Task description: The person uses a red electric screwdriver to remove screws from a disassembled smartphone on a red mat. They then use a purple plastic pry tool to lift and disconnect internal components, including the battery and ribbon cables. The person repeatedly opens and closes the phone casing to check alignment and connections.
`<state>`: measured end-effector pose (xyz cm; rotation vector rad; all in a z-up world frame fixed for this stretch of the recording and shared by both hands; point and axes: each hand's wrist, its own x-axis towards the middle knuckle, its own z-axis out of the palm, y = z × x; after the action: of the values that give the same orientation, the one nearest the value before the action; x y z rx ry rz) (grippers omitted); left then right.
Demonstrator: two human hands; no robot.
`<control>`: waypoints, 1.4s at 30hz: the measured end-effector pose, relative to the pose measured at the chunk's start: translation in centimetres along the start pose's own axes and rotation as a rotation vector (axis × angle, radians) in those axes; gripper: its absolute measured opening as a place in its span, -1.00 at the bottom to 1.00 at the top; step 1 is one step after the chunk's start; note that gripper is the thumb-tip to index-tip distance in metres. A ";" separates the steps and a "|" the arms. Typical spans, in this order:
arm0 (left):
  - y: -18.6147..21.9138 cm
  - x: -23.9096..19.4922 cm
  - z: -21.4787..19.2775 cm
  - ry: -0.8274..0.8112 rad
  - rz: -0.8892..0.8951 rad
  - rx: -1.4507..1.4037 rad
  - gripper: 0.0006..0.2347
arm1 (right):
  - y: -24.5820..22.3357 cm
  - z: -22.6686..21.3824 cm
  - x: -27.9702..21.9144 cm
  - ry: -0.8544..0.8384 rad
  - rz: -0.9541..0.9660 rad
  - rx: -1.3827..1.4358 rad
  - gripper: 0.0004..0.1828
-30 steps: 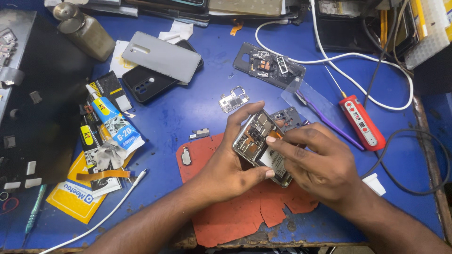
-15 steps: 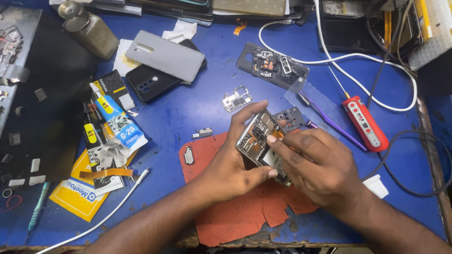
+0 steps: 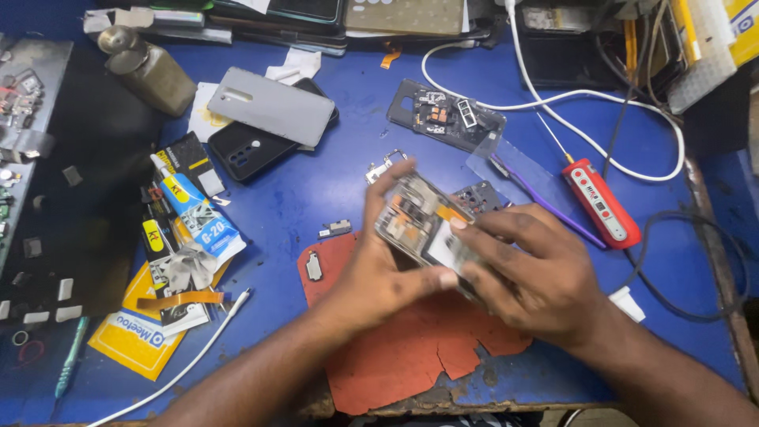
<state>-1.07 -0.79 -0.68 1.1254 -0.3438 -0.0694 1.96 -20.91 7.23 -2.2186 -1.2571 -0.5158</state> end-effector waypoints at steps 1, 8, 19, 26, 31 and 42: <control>-0.1 0.2 -0.3 0.037 0.035 -0.017 -0.03 | -0.1 -0.4 0.0 -0.005 0.000 -0.005 -0.48; 1.7 0.7 -1.2 0.170 0.025 -0.176 0.00 | 0.6 -0.2 -1.1 -0.016 -0.143 -0.314 -0.62; 3.0 0.2 -0.4 0.004 0.059 0.059 -0.18 | 17.3 -6.6 -5.2 0.395 0.903 0.593 -0.72; 3.5 0.1 -0.7 0.078 0.095 0.150 -0.25 | 25.9 -5.7 -7.4 0.272 1.160 0.632 -0.69; 4.0 0.2 -1.3 0.106 0.124 0.187 -0.28 | 27.6 -3.6 -6.7 0.285 1.237 0.766 -0.70; 8.3 -0.9 -3.3 0.456 0.703 0.523 -0.71 | 23.8 -4.8 -7.8 0.382 0.869 0.007 -0.91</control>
<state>-1.86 5.88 5.25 1.4307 -0.3369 0.9294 18.41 -39.16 0.46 -2.2450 -0.0553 -0.5254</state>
